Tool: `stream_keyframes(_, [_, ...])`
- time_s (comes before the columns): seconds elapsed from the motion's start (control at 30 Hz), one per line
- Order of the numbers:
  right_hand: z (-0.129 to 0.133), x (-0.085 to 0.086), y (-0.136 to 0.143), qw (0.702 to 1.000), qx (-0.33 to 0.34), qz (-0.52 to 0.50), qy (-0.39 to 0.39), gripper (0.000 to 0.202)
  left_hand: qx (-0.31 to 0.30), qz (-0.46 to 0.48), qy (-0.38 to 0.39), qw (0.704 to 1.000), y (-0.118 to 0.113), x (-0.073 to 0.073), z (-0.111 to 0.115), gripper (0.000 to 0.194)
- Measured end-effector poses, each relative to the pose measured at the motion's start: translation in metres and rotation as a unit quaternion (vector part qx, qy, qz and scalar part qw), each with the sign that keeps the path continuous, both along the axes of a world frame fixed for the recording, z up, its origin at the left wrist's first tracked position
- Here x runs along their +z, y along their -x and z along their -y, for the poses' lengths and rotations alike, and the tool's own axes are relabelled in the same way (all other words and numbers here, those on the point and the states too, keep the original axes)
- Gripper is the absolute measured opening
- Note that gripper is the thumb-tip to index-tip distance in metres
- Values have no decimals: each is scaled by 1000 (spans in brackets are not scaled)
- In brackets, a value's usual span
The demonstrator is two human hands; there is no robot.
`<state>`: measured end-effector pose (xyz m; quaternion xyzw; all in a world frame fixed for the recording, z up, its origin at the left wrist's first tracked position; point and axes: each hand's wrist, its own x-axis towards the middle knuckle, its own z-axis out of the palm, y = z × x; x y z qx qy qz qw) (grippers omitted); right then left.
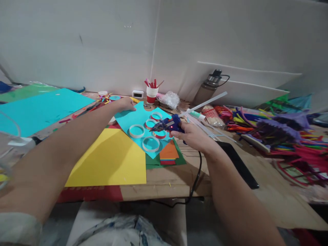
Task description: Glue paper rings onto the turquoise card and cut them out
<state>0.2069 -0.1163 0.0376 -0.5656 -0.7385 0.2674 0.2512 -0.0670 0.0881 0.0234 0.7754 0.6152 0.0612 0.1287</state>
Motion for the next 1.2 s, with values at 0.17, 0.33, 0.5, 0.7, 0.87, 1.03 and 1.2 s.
stream_keyframes(0.17, [4,4,1,1000,-10,1,-16,18,45,-33,-20,998,19,-5,23,18])
stream_keyframes(0.33, [5,4,2,999,-18,34,-21,11,18,49,-151,987,20,-11,52,27])
stream_keyframes(0.5, [4,0,-1,998,-20,51,-19,14,-202,183,-156,949,4,-23,96,35])
stream_keyframes(0.7, [6,-9,-5,996,-20,83,-32,15,-277,177,-48,943,-21,-35,139,61])
stream_keyframes(0.87, [7,-13,-8,994,-27,105,-9,17,-259,121,-68,956,-30,-34,149,62])
stream_keyframes(1.03, [6,-13,-13,996,-23,89,-23,22,-251,114,-55,960,-32,-38,150,57])
stream_keyframes(1.2, [7,-9,-12,995,-31,91,-4,18,-238,114,-53,963,-32,-39,151,55])
